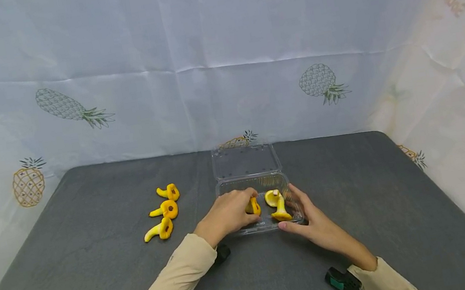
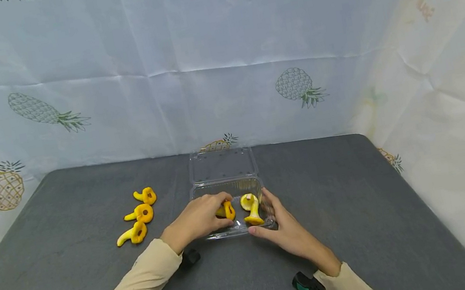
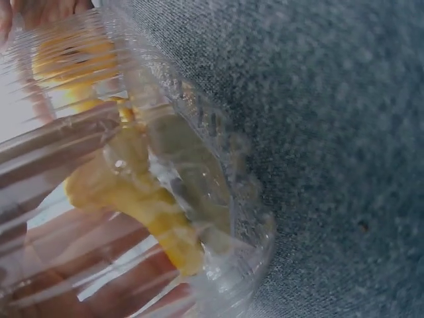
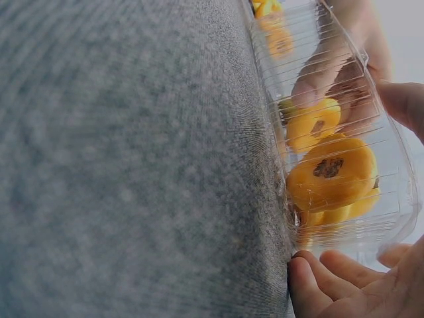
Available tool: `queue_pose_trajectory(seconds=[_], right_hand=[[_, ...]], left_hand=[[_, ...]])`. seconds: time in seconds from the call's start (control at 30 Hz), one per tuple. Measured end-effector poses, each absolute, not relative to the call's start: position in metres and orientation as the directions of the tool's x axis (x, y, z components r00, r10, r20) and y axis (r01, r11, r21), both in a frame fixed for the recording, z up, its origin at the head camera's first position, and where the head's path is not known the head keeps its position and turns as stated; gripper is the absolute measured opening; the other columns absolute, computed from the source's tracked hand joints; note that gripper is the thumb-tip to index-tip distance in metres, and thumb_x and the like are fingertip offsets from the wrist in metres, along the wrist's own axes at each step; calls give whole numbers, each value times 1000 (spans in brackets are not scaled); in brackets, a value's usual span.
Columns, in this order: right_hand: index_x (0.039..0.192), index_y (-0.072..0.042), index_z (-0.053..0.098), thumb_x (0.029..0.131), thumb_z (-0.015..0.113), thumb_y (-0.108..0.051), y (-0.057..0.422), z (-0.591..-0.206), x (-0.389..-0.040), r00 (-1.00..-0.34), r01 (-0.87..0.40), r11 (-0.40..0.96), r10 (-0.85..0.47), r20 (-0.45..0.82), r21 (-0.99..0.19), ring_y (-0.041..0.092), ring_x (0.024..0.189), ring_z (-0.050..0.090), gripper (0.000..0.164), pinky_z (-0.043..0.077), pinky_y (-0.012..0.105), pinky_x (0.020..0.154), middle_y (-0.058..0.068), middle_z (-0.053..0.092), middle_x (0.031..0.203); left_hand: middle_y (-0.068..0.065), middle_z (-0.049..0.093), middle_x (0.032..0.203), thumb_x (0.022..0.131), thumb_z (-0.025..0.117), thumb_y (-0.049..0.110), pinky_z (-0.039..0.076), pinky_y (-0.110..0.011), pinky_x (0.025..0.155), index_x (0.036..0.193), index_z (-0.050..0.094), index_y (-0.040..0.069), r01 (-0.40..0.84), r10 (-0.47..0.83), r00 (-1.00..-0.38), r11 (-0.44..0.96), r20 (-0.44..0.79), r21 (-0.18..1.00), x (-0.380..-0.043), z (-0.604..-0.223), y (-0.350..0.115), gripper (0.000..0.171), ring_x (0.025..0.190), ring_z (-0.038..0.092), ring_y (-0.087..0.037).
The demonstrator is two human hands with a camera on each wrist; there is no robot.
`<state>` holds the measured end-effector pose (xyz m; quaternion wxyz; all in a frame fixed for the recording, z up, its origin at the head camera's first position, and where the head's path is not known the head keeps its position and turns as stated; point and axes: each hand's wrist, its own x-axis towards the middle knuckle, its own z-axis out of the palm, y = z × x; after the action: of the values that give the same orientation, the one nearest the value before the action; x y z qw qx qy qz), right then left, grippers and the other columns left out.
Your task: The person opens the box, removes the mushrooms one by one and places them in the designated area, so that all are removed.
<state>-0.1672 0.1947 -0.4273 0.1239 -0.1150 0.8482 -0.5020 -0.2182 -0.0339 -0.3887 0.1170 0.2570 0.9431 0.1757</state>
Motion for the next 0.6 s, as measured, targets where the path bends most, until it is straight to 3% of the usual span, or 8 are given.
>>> queue_pose_trajectory(seconds=[0.23, 0.6], right_hand=[[160, -19, -4, 95, 68, -31, 194, -427, -168, -942, -62, 468, -319, -103, -881, 43, 149, 26, 98, 27, 67, 115, 17, 6, 167], [160, -19, -3, 95, 69, -31, 194, -425, -167, -944, -53, 461, -311, -106, -886, 43, 148, 27, 98, 27, 66, 116, 20, 12, 165]], left_hand=[[-3, 68, 112, 89, 76, 30, 54, -32, 78, 134, 58, 13, 455, 556, -827, 752, -87, 477, -215, -386, -39, 52, 90, 62, -14], [-5, 66, 121, 87, 78, 26, 55, -42, 90, 133, 60, 9, 513, 551, -827, 654, 116, 555, -196, -372, -60, 53, 107, 63, -23]])
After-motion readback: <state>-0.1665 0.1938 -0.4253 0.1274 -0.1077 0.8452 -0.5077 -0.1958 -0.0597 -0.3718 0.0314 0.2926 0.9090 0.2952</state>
